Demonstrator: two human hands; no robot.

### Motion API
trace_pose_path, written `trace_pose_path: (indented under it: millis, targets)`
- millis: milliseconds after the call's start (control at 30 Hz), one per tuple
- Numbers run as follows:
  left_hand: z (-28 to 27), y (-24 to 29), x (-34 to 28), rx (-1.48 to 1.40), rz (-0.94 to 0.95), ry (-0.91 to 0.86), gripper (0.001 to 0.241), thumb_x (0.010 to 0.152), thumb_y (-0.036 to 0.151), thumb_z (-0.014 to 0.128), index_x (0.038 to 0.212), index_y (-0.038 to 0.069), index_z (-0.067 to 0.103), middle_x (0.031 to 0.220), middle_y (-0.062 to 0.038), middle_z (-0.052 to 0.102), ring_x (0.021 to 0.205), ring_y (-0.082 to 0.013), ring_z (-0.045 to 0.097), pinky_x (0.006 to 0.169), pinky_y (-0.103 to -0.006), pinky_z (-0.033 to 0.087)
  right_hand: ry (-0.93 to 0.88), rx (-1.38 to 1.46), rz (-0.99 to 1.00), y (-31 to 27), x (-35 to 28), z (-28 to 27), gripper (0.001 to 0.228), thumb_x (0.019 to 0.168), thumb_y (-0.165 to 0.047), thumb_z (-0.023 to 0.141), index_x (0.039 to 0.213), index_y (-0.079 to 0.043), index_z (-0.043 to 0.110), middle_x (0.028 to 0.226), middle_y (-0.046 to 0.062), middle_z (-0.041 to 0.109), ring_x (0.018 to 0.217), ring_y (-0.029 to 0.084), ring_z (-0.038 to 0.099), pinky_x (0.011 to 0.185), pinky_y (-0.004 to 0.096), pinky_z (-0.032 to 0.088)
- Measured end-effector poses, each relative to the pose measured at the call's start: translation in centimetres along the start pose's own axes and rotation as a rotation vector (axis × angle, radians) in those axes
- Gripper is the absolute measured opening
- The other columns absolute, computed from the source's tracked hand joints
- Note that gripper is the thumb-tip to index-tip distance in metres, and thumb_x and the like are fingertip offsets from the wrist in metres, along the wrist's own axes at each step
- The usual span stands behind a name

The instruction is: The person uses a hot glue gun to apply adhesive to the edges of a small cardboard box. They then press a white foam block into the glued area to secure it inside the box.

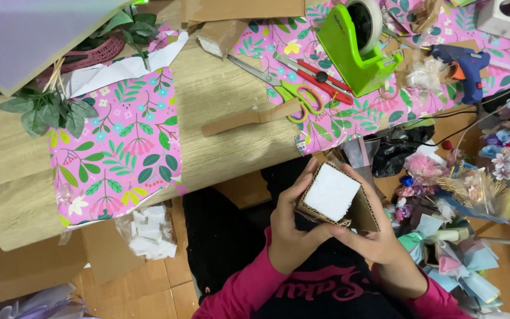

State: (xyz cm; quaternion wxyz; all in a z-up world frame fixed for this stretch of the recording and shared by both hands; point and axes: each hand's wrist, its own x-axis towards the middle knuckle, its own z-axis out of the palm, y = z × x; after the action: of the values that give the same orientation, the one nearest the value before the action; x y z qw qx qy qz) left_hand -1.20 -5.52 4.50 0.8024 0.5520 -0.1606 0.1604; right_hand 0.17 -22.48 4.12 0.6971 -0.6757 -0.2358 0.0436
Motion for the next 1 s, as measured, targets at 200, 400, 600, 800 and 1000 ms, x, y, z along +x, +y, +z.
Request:
trace_pose_path:
  millis: [200, 400, 600, 800, 1000]
  targets:
    - [-0.9, 1.4, 0.9, 0.234, -0.135, -0.072, 0.097, 0.089, 0.039, 0.077, 0.163, 0.013, 0.019, 0.169, -0.019, 0.030, 0.159, -0.0321, 0.033, 0.128, -0.0419, 0.036, -0.021, 0.103, 0.097, -0.1, 0.3, -0.1, 0.112, 0.082, -0.015, 0.078, 0.163, -0.001, 0.002, 0.169, 0.020, 0.021, 0.155, 0.029, 0.028, 0.126, 0.044, 0.026]
    - [-1.8, 0.7, 1.5, 0.261, -0.049, -0.328, 0.077, 0.110, 0.047, 0.052, 0.166, 0.015, 0.009, 0.174, -0.022, 0.017, 0.165, -0.0380, 0.021, 0.136, -0.0496, 0.023, -0.096, 0.125, -0.022, -0.4, 1.3, -0.6, 0.106, 0.089, -0.035, 0.076, 0.162, -0.002, 0.008, 0.172, 0.021, 0.012, 0.162, 0.034, 0.015, 0.133, 0.049, 0.020]
    - [-1.8, -0.2, 1.0, -0.140, -0.404, -0.085, 0.082, 0.079, 0.030, 0.085, 0.145, 0.004, 0.045, 0.144, -0.011, 0.054, 0.134, -0.0228, 0.054, 0.112, -0.0368, 0.047, -0.017, -0.218, -0.060, -0.4, 0.8, -0.8, 0.115, 0.082, -0.075, 0.065, 0.163, -0.005, 0.023, 0.143, 0.011, 0.027, 0.152, 0.032, 0.026, 0.129, 0.050, 0.025]
    - [-1.2, 0.0, 1.1, -0.096, -0.386, -0.056, 0.077, 0.078, 0.027, 0.085, 0.140, 0.004, 0.046, 0.142, -0.015, 0.056, 0.131, -0.0237, 0.057, 0.109, -0.0370, 0.051, -0.076, -0.167, -0.011, -1.5, 1.0, 0.2, 0.094, 0.099, -0.055, 0.056, 0.163, -0.001, 0.015, 0.160, 0.018, 0.030, 0.154, 0.029, 0.026, 0.130, 0.048, 0.022]
    - [-0.8, -0.2, 0.6, 0.003, -0.356, -0.066, 0.075, 0.077, 0.030, 0.086, 0.137, 0.006, 0.048, 0.141, -0.014, 0.056, 0.129, -0.0214, 0.058, 0.109, -0.0338, 0.049, -0.032, -0.259, -0.055, -1.7, 0.7, 0.6, 0.085, 0.107, -0.062, 0.035, 0.162, 0.000, 0.016, 0.163, 0.021, 0.030, 0.156, 0.032, 0.025, 0.130, 0.049, 0.025]
